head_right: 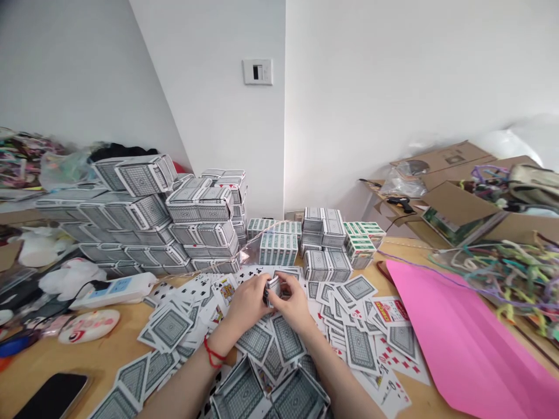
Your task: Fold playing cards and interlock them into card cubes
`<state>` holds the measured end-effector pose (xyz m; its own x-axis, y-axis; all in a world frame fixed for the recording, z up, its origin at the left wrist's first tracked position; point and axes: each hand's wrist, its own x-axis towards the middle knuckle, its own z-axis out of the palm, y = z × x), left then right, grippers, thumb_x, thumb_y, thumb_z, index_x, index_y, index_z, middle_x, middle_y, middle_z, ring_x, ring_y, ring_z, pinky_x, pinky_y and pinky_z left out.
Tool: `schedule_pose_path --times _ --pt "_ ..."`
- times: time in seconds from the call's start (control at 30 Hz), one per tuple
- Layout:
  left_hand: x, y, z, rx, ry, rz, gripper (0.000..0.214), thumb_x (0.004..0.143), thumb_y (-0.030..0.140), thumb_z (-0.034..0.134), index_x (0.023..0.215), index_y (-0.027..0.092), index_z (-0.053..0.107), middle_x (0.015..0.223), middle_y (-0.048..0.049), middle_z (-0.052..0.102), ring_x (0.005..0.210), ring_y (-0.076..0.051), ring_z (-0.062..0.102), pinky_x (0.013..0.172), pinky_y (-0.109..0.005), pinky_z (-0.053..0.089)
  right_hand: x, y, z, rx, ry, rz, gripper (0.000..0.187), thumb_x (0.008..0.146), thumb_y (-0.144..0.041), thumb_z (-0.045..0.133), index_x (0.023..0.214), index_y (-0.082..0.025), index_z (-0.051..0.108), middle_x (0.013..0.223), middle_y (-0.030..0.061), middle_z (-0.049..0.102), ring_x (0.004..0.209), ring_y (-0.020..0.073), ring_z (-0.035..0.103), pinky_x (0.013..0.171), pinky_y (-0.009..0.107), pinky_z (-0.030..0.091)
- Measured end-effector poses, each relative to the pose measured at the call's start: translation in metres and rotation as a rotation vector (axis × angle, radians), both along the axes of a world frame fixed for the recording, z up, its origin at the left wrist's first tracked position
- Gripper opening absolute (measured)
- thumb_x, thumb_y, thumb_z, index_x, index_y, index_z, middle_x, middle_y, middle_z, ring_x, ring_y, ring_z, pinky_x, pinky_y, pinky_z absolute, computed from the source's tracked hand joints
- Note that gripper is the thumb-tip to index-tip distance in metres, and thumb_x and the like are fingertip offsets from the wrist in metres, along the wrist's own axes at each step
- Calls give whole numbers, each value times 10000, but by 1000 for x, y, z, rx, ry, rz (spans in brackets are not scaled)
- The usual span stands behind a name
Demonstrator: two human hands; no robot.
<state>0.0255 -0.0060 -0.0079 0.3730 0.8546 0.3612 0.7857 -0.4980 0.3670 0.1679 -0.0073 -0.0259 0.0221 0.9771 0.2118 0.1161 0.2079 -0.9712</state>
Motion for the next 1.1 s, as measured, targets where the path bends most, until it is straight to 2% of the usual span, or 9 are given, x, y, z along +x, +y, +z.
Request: schedule_pose_path --times 0.1,0.27,0.43,0.53,0.6,0.7,0.8,0.97,1.1 --pt "0 -1 0 3 -20 -3 551 640 274 686 1109 176 413 969 -100 622 908 -274 597 742 -390 479 0 0 1 1 -29 9 410 643 -294 655 1034 -186 590 888 52 613 714 168 570 628 284 498" --pt "0 -1 -1 18 -77 -44 599 618 362 707 1121 189 430 997 -104 623 924 -282 597 760 -404 478 0 0 6 -70 63 113 364 671 -303 637 1013 -196 573 930 51 631 781 186 594 660 297 497" --pt "5 -3 2 -18 -190 -103 643 631 394 700 1178 207 417 1104 -102 573 1018 -270 546 849 -433 450 1 0 8 -154 192 95 336 641 -314 672 948 -202 596 898 44 651 862 217 595 738 329 479" --pt "7 -5 4 -65 -272 -159 743 650 363 690 1283 221 328 1183 -107 517 1088 -268 496 905 -456 420 3 2 6 -210 298 97 363 650 -351 680 969 -199 598 905 44 654 842 210 601 735 323 475" --pt "6 -5 4 -97 -312 -177 735 685 299 662 1318 231 294 1209 -109 489 1112 -262 473 922 -453 412 5 3 5 -245 377 130 384 669 -376 672 997 -193 590 887 44 656 816 207 608 706 312 477" --pt "3 -4 4 -116 -360 -171 645 712 235 628 1295 253 352 1162 -87 498 1083 -238 485 907 -421 433 6 3 6 -274 450 174 390 673 -391 678 992 -186 590 830 43 661 786 212 617 640 287 475" --pt "1 -2 3 -48 -360 -150 605 688 239 649 1248 244 420 1166 -86 486 1108 -242 462 923 -415 424 6 3 6 -287 474 194 395 679 -390 679 1003 -187 579 820 48 664 744 210 622 558 263 460" --pt "1 1 2 93 -263 -149 611 644 182 646 1221 198 446 1215 -106 496 1145 -262 434 973 -448 372 6 7 -3 -258 493 168 434 656 -383 702 1021 -201 553 816 37 665 729 203 622 531 257 458" --pt "1 1 1 117 -209 -114 596 637 211 651 1203 195 464 1140 -104 549 1092 -272 475 928 -462 404 5 9 -8 -222 462 133 430 648 -374 708 1006 -192 554 818 34 668 774 201 622 623 281 478"
